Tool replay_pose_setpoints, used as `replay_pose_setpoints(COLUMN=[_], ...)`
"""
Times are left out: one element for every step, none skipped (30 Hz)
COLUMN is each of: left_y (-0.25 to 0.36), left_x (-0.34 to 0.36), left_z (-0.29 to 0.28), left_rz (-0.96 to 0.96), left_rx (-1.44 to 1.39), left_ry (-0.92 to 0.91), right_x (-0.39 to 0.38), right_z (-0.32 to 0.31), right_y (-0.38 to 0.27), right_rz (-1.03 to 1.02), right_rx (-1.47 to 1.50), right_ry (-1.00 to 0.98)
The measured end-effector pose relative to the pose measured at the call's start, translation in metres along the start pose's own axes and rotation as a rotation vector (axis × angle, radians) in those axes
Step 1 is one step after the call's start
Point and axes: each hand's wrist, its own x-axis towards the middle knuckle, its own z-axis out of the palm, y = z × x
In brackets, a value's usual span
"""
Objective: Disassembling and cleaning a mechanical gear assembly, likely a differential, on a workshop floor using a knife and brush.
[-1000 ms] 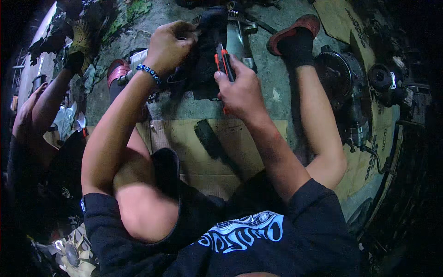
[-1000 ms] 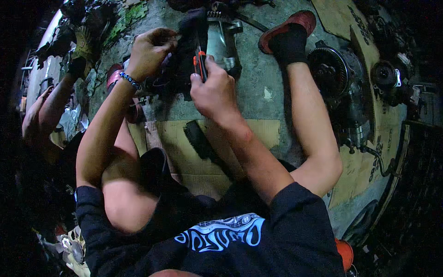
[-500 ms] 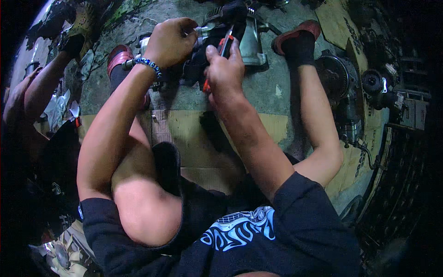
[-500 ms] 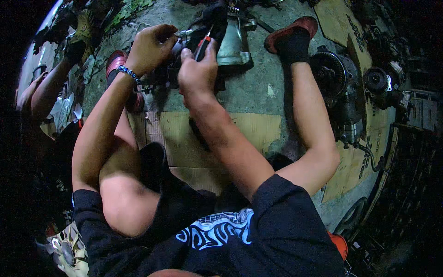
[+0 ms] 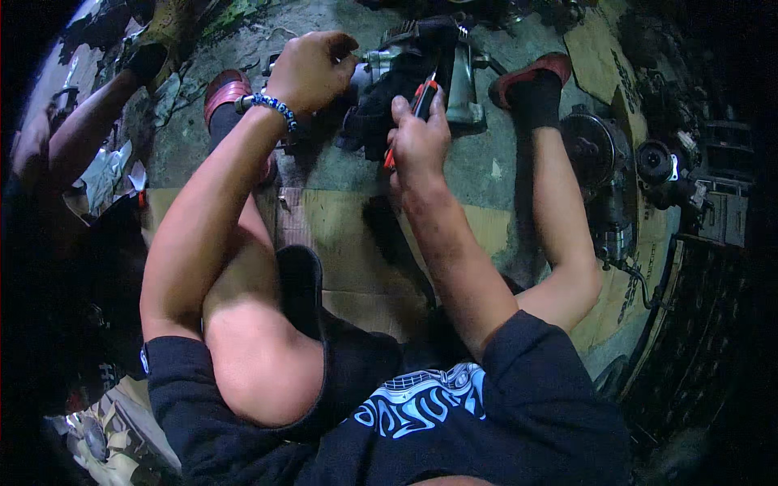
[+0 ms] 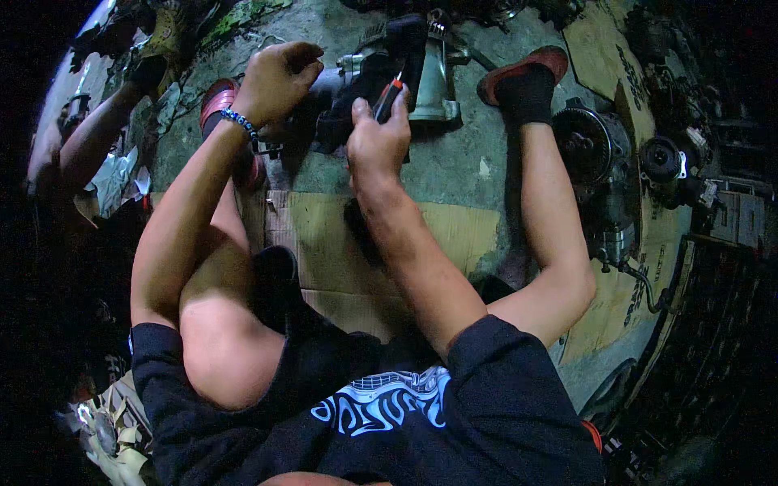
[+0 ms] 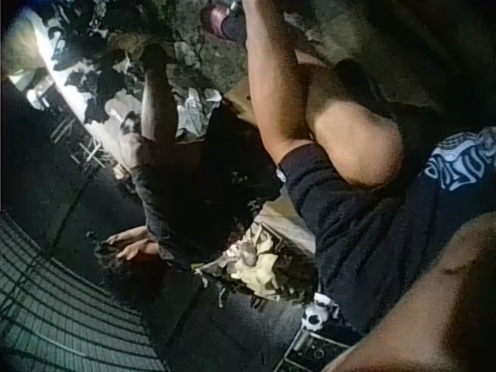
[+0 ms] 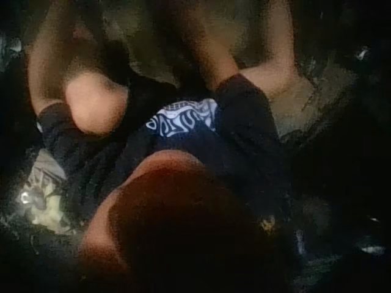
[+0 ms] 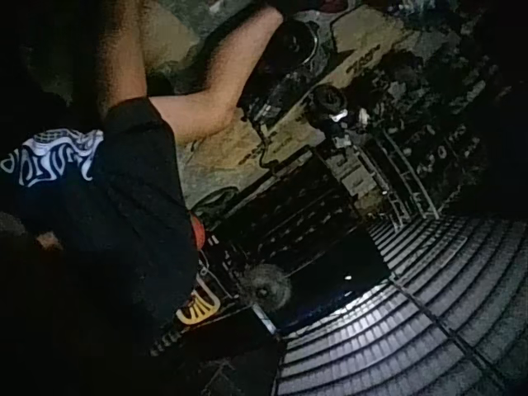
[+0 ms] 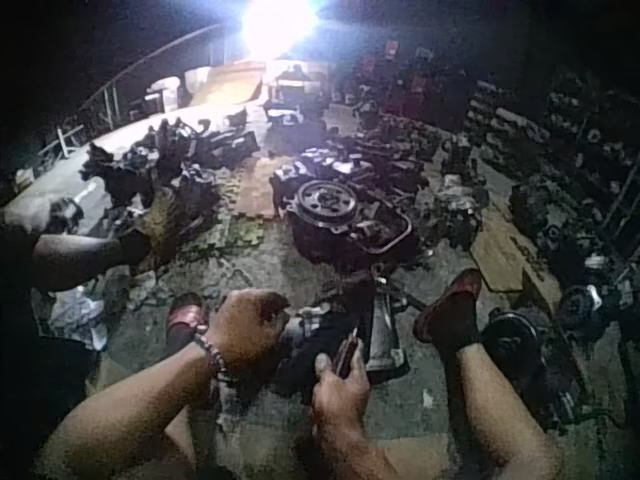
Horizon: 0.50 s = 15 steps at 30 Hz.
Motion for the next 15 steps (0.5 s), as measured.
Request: replay_pose_setpoints(left_y=[-0.002,-0.004,-0.005,-0.007,-0.009,-0.007,-0.005,-0.003,-0.004,-0.005,-0.007,-0.006,-0.005,-0.005,-0.005], left_x=[-0.002,-0.002,-0.003,-0.004,-0.005,-0.004,-0.003,-0.003,-0.003,-0.004,-0.004,-0.005,-0.003,0.002,0.002], left_z=[0.000,0.000,0.000,-0.001,-0.001,0.001,0.002,0.003,0.002,0.002,0.001,0.001,-0.001,-0.003,-0.003], left_rz=[0.013,0.027,0.026,0.016,0.006,0.008,0.011,0.014,0.016,0.019,0.021,0.026,0.024,0.028,0.028], left_rx=[0.027,0.053,0.053,0.038,0.023,0.016,0.003,-0.010,-0.006,-0.003,0.000,0.023,0.018,0.028,0.036], left_ry=[0.000,-0.001,-0.002,0.003,0.009,0.004,-0.006,-0.017,-0.011,-0.011,-0.012,-0.021,-0.022,-0.004,0.004], right_x=[-0.005,-0.006,-0.007,-0.005,-0.003,0.004,0.003,0.001,0.002,-0.010,-0.008,-0.013,-0.015,-0.006,0.000], right_z=[-0.002,-0.004,-0.002,0.000,0.003,0.006,0.004,0.002,0.005,0.005,0.000,-0.006,-0.013,-0.015,-0.013], right_y=[0.006,0.010,0.005,-0.001,-0.006,-0.007,-0.006,-0.004,-0.005,-0.009,0.009,0.008,0.006,0.001,-0.009], right_rz=[0.004,0.009,0.011,0.036,0.062,0.032,0.033,0.025,0.012,0.061,-0.017,0.005,0.028,0.004,-0.010], right_rx=[-0.005,-0.009,-0.009,0.025,0.060,-0.079,-0.082,-0.032,0.025,0.081,-0.081,-0.035,0.011,-0.036,-0.084], right_ry=[0.020,0.042,0.042,0.015,-0.012,0.015,0.022,0.015,-0.003,0.016,0.065,0.043,0.022,-0.006,-0.028])
